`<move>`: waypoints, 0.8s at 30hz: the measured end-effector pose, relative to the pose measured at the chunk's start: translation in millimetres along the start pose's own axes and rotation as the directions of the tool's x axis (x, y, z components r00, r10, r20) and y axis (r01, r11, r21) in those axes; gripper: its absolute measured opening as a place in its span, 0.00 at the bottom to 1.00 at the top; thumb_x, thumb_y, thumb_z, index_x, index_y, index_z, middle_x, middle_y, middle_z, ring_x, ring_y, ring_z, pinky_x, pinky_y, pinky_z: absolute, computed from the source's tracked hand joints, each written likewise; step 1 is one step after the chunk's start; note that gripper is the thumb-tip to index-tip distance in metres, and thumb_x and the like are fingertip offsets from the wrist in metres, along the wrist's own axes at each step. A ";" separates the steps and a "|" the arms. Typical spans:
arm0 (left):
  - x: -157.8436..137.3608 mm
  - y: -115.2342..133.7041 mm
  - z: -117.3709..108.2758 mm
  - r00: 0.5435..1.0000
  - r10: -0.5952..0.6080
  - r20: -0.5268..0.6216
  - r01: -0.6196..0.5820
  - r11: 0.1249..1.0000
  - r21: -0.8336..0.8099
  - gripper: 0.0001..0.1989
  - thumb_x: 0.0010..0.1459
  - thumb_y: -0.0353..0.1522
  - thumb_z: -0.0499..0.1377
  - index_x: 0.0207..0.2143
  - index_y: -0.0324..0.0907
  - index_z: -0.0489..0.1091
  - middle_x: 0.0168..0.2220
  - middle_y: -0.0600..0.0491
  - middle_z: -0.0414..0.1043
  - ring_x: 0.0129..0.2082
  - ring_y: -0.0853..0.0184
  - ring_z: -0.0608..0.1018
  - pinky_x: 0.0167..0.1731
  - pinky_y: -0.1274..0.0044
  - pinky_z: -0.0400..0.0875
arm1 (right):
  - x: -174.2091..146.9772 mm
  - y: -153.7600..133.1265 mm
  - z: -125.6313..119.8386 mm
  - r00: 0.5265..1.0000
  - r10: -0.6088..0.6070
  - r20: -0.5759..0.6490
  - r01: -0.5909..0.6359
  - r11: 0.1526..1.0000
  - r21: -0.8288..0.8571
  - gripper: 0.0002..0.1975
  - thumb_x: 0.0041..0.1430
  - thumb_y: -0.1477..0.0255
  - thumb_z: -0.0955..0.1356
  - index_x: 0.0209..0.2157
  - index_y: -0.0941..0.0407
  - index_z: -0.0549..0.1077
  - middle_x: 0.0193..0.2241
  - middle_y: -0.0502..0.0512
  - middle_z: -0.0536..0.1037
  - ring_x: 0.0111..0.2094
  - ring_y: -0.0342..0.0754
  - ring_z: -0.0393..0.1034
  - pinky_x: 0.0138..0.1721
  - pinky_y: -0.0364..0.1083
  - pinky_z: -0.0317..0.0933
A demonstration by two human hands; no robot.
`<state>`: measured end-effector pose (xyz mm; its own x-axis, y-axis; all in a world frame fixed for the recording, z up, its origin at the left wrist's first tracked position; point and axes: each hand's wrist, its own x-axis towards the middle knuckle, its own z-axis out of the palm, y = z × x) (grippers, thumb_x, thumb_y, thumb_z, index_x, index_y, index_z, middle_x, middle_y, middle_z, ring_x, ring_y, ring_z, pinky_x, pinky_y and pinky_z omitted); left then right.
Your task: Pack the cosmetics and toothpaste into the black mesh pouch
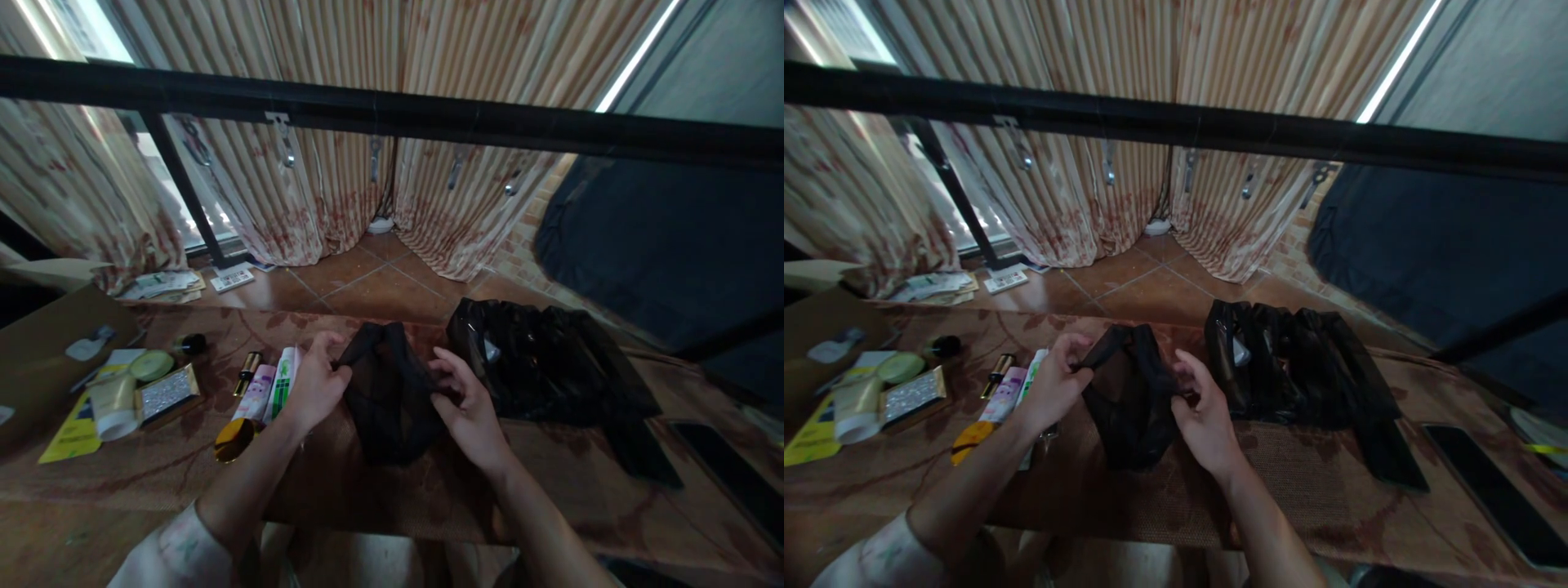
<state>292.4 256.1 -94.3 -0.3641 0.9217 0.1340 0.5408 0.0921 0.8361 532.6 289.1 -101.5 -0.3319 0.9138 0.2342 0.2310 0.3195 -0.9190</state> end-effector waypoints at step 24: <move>13.5 -9.8 -44.3 0.923 0.182 0.340 -0.193 0.981 -0.001 0.28 0.41 0.22 0.51 0.46 0.42 0.72 0.42 0.55 0.76 0.42 0.64 0.76 0.45 0.73 0.69 | -1.6 -3.3 5.4 0.977 0.045 -0.208 -0.112 0.940 -0.323 0.09 0.53 0.69 0.66 0.32 0.55 0.77 0.27 0.50 0.78 0.25 0.45 0.69 0.30 0.43 0.62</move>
<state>248.6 250.9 -77.1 0.0204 0.9953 0.0951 0.6000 -0.0883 0.7951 527.4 285.2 -100.5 -0.1234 0.9595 0.2533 0.5498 0.2786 -0.7875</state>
